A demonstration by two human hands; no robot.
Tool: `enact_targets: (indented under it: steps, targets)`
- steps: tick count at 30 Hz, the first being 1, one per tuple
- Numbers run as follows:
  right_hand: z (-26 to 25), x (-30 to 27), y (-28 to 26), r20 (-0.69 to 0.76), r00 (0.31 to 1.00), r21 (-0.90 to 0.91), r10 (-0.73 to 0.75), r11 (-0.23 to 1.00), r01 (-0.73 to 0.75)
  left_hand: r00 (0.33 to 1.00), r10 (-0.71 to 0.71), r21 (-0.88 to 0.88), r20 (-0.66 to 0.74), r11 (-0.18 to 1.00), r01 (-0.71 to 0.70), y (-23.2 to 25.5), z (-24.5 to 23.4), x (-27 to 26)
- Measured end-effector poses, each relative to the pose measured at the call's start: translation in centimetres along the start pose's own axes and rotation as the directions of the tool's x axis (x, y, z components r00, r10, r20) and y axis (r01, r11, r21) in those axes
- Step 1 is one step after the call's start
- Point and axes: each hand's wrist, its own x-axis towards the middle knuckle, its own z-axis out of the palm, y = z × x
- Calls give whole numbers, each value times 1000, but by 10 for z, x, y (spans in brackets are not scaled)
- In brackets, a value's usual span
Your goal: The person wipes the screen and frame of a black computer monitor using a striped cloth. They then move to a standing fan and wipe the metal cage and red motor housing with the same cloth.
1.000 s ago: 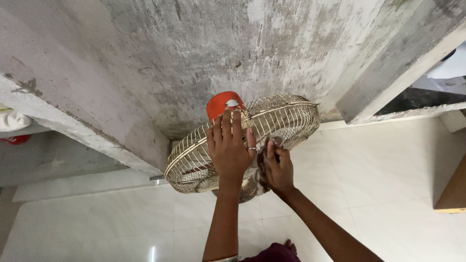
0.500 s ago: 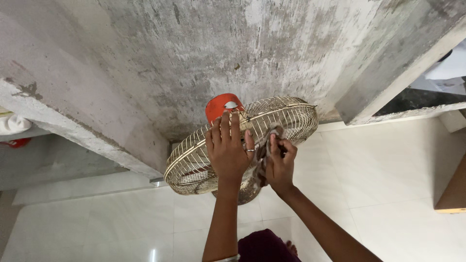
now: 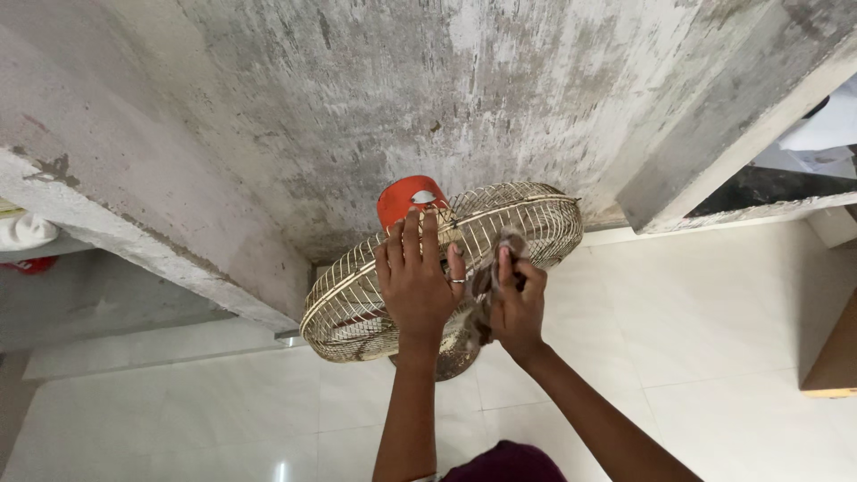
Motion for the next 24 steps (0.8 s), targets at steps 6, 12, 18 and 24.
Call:
enact_targets:
  steps: [6,12,18,24]
  targets:
    - [-11,39,5,16,1000,15,24,1000,-24,1000,0,-15,-10,1000,0,-1,-1,-2]
    - [-26,68,-21,55,997,46,52,997,-54,1000,8,-4,-19,1000,-8,0,-3,-1]
    - [-44,48,2,201,973,-21,-115,992,121,999,7,10,-36,1000,-7,0,0,0]
    - [-45,93,25,176,981,-12,81,997,-80,1000,7,8,-30,1000,-7,-1,3,-4]
